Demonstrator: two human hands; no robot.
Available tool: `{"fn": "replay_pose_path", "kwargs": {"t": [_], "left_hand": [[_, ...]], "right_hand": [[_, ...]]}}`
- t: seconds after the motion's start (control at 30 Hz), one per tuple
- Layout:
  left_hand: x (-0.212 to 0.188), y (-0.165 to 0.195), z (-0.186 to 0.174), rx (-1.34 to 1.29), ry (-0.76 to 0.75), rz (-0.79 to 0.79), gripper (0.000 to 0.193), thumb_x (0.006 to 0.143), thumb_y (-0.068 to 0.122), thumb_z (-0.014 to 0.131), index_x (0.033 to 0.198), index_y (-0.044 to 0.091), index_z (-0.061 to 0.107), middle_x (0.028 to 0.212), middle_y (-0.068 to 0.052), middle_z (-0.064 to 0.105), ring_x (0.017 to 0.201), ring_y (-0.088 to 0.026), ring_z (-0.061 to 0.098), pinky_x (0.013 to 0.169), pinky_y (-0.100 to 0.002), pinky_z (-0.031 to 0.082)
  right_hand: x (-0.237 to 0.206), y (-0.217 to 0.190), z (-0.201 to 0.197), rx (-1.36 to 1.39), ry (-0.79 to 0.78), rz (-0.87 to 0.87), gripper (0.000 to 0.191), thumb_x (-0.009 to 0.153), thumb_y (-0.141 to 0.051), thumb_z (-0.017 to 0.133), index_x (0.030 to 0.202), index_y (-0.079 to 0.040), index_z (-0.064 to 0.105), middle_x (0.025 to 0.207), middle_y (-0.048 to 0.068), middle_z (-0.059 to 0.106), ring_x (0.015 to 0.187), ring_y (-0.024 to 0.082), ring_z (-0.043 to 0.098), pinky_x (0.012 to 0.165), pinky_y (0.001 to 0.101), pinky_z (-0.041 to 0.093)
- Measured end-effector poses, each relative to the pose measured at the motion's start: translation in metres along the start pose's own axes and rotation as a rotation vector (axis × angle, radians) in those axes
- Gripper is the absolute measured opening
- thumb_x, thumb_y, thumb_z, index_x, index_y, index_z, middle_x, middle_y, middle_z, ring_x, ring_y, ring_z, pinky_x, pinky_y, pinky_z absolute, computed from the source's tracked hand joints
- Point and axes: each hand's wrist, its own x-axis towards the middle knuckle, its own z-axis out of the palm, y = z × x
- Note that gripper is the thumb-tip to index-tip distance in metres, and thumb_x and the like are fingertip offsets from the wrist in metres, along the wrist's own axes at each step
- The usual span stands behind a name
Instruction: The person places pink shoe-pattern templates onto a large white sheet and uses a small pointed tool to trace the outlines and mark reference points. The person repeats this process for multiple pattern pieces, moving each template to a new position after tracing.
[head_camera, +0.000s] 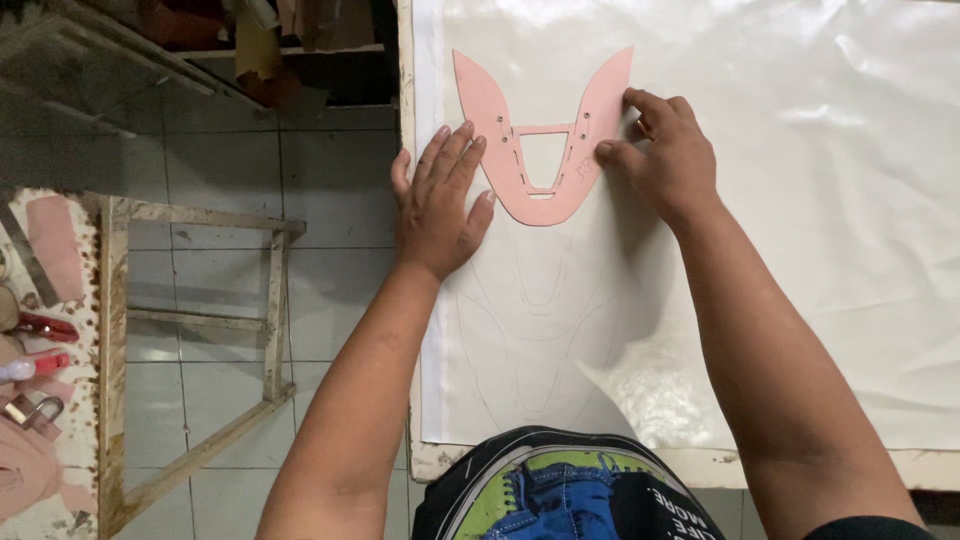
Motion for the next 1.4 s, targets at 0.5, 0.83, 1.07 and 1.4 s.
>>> {"fn": "replay_pose_path", "kwargs": {"t": [0.5, 0.83, 1.07, 1.4], "left_hand": [[0.020, -0.015, -0.017, -0.054, -0.013, 0.022, 0.066, 0.094, 0.044, 0.069, 0.151, 0.015, 0.052, 0.162, -0.002, 0.042, 0.150, -0.025, 0.032, 0.122, -0.052, 0.016], [0.023, -0.013, -0.016, -0.026, -0.072, -0.024, 0.066, 0.093, 0.047, 0.066, 0.151, 0.018, 0.051, 0.163, 0.000, 0.039, 0.155, -0.025, 0.020, 0.123, -0.062, 0.006], [0.025, -0.013, -0.015, -0.028, -0.088, -0.034, 0.067, 0.094, 0.044, 0.066, 0.153, 0.019, 0.048, 0.164, 0.000, 0.037, 0.155, -0.025, 0.019, 0.124, -0.061, 0.006], [0.025, -0.011, -0.016, -0.039, -0.076, -0.038, 0.068, 0.092, 0.043, 0.068, 0.152, 0.019, 0.050, 0.164, 0.002, 0.037, 0.155, -0.025, 0.021, 0.124, -0.060, 0.010]], "right_hand": [[0.002, -0.002, -0.003, -0.010, -0.024, 0.003, 0.066, 0.085, -0.034, 0.086, 0.144, -0.019, 0.060, 0.123, 0.005, 0.061, 0.115, 0.023, 0.062, 0.095, 0.0402, 0.051], [0.000, -0.012, -0.005, -0.039, -0.057, 0.094, 0.068, 0.084, -0.035, 0.084, 0.146, -0.021, 0.057, 0.125, 0.004, 0.060, 0.113, 0.023, 0.062, 0.095, 0.0395, 0.051], [-0.001, -0.007, -0.007, -0.009, -0.059, 0.040, 0.056, 0.094, -0.029, 0.075, 0.147, -0.019, 0.057, 0.128, 0.006, 0.059, 0.117, 0.022, 0.062, 0.098, 0.0393, 0.051], [-0.002, -0.005, -0.007, -0.033, -0.059, 0.023, 0.062, 0.093, -0.030, 0.074, 0.152, -0.025, 0.053, 0.126, 0.005, 0.058, 0.112, 0.023, 0.063, 0.095, 0.0392, 0.051]]}}
